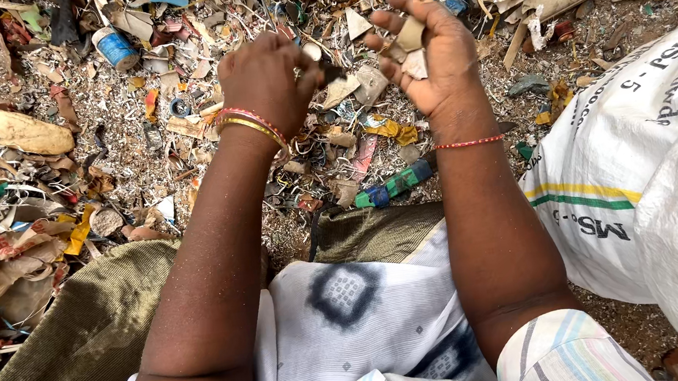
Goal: The person sits on the ground and sorts through a large pile of waste scraps by hand, picking out specific pieces of plastic and cardboard and placing them into white bags.
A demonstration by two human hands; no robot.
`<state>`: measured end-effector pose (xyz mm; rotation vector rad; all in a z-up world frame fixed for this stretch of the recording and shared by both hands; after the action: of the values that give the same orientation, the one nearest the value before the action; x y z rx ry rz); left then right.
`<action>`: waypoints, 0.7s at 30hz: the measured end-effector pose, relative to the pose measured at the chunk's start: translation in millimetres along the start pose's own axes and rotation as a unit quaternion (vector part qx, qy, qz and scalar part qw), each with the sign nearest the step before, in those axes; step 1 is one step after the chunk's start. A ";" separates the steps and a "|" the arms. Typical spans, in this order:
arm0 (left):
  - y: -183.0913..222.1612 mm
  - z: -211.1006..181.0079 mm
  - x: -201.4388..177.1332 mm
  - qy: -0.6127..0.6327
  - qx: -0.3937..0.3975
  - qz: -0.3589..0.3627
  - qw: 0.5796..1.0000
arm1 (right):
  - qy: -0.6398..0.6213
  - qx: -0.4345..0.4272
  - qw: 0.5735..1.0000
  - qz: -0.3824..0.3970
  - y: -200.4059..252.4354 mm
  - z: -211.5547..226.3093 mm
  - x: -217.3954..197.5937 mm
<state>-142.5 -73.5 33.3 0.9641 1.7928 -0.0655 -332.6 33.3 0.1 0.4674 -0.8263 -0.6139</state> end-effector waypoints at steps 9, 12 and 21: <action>-19.6 -19.9 74.9 -0.061 0.039 0.091 0.993 | -0.022 -0.009 0.999 -0.040 -5.3 -5.0 -17.5; -30.3 -20.6 92.1 -0.093 0.071 0.061 0.991 | -0.008 -0.024 0.999 -0.037 -4.5 -2.4 -15.2; -37.4 1.7 26.8 0.259 0.020 0.005 0.966 | 0.004 0.031 0.999 -0.013 2.7 -14.2 9.5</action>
<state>-168.2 -84.1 -3.4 1.0862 2.2699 0.1738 -315.6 31.0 -1.7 0.5379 -0.8352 -0.6122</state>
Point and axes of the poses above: each hand's wrist, its own y-axis away from the middle knuckle, its own x-axis out of the palm, z = x × y, the point moved 6 cm from there along -y, towards the middle knuckle, and after that the axes turned 4 degrees about -y, right-handed, at the moved point
